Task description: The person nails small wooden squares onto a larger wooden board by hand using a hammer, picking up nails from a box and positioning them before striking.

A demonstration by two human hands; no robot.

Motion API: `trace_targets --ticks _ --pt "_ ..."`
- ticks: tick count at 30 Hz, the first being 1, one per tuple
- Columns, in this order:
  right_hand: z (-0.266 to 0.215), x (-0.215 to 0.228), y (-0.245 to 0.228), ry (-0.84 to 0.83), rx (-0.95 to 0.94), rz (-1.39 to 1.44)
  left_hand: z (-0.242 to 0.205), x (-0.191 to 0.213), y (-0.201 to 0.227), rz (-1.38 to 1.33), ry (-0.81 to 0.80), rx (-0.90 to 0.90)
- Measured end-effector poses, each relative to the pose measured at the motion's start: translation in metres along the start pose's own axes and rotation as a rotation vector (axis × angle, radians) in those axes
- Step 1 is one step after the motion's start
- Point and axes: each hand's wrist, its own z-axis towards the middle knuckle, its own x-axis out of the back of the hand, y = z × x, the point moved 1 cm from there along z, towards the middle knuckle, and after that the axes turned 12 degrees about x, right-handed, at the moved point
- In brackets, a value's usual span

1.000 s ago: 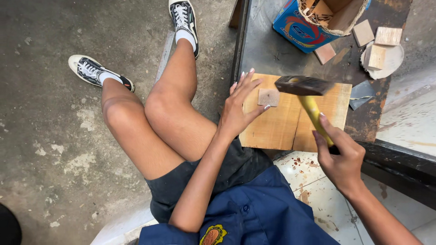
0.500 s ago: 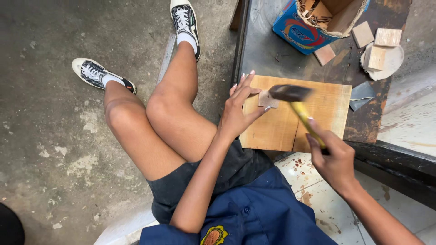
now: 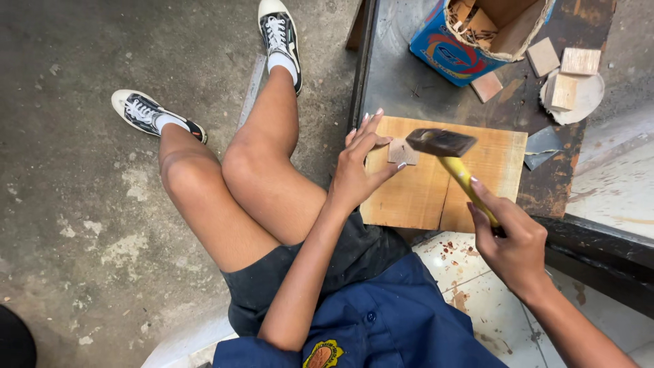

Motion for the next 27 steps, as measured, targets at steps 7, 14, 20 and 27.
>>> trace_targets --ticks 7,14,20,27 --pt "-0.01 -0.016 0.014 -0.104 -0.086 0.045 0.002 -0.001 0.0 0.01 0.008 0.004" --pt "-0.002 -0.02 0.0 0.062 -0.029 0.004 0.001 0.0 0.002 0.004 0.002 0.052" --pt "0.01 -0.008 -0.008 0.117 -0.102 0.027 0.001 0.0 0.003 -0.001 0.016 0.097" --pt "0.015 -0.014 -0.006 0.115 -0.093 -0.003 0.002 -0.001 0.003 0.002 0.016 0.07"
